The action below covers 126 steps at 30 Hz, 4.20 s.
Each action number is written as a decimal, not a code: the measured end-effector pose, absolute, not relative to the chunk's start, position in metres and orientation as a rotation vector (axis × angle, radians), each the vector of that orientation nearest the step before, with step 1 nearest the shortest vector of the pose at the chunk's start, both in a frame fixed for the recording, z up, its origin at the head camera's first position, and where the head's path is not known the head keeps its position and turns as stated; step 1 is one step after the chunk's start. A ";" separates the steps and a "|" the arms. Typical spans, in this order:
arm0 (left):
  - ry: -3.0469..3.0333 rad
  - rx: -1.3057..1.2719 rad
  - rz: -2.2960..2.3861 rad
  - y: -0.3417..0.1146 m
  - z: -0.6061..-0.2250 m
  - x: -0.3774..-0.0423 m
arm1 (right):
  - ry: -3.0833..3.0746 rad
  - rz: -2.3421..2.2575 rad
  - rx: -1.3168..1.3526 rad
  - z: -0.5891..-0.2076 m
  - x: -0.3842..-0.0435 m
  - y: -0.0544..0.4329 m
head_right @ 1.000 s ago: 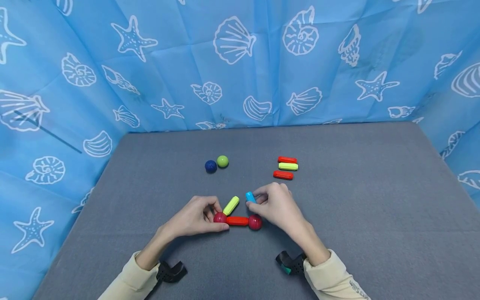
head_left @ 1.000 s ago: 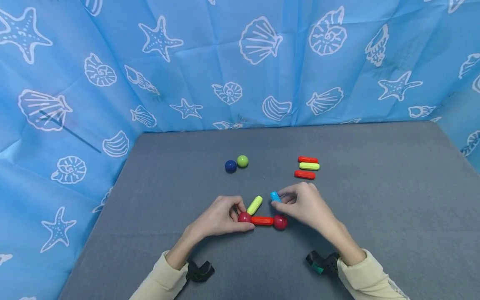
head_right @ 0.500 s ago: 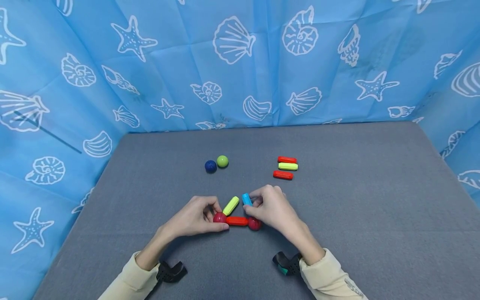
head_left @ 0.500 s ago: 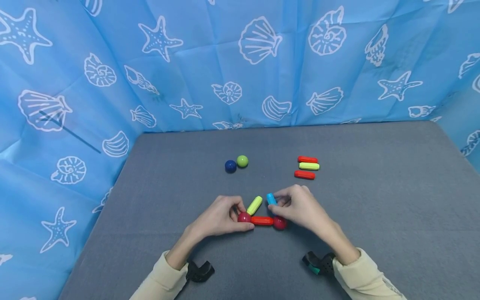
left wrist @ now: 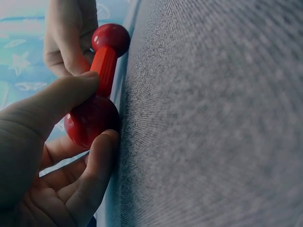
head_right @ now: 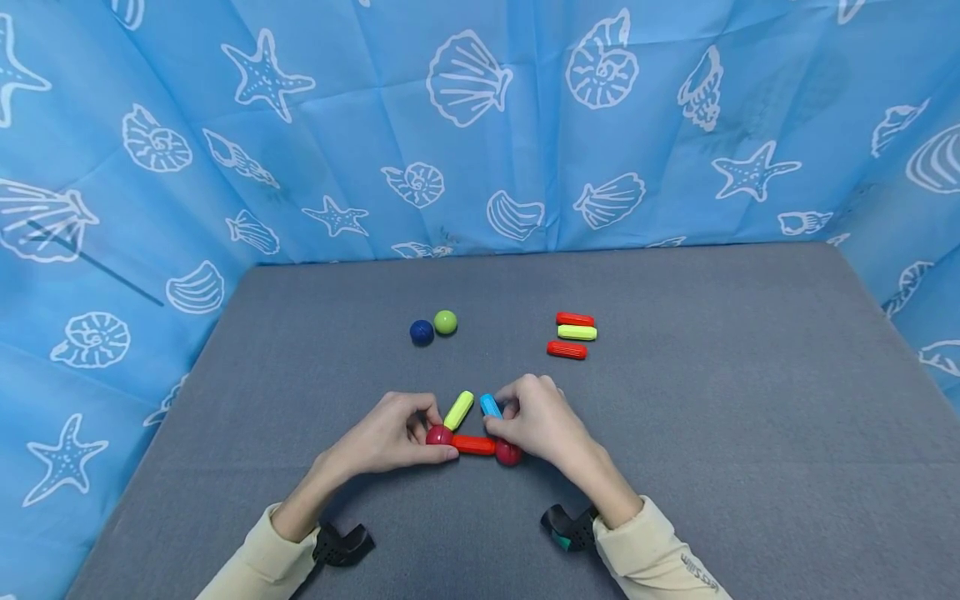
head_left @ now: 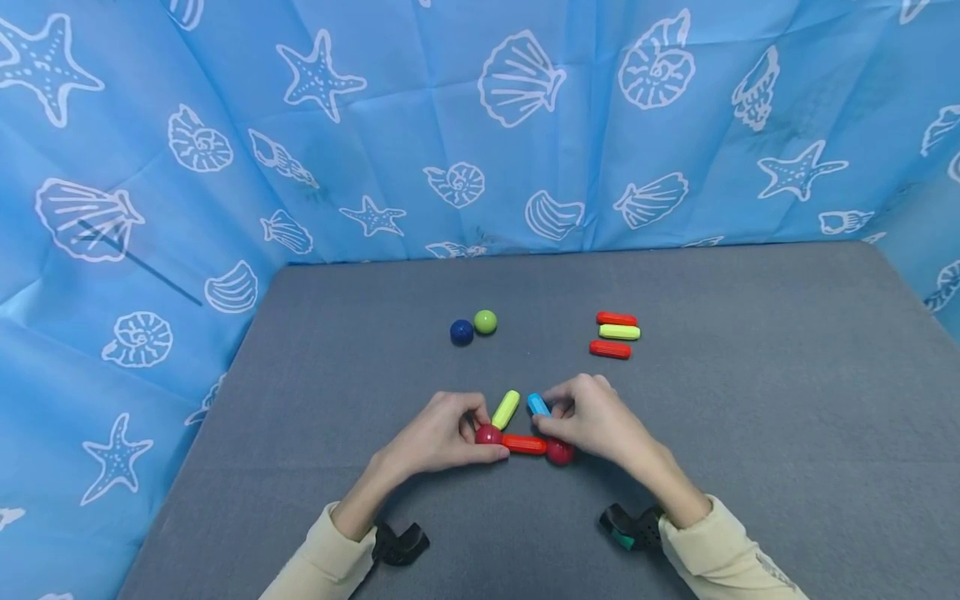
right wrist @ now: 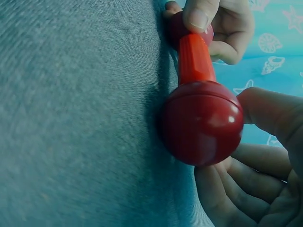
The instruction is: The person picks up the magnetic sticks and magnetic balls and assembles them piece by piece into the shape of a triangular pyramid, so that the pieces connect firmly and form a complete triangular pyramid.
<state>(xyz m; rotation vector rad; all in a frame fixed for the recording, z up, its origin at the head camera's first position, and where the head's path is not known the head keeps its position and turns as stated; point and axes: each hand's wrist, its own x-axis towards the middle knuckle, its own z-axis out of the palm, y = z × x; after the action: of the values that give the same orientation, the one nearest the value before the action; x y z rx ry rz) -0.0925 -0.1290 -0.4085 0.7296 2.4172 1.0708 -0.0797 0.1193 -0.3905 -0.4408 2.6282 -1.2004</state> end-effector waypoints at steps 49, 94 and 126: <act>2.437 0.688 1.037 -0.171 -0.404 -0.096 | 2.762 -1.208 -0.598 -0.392 -0.123 0.101; 2.406 0.718 1.009 -0.205 -0.402 -0.098 | 2.686 -0.827 -0.756 -0.390 -0.159 0.033; 2.432 0.696 1.072 -0.183 -0.404 -0.094 | 2.596 -1.088 -0.743 -0.402 -0.146 0.087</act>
<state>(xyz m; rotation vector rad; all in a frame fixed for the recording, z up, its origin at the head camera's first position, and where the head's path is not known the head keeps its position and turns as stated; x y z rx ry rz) -0.0944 -0.1830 -0.4039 0.6958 2.4321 1.0717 -0.1459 0.0869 -0.4022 -0.7435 2.5957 -1.0883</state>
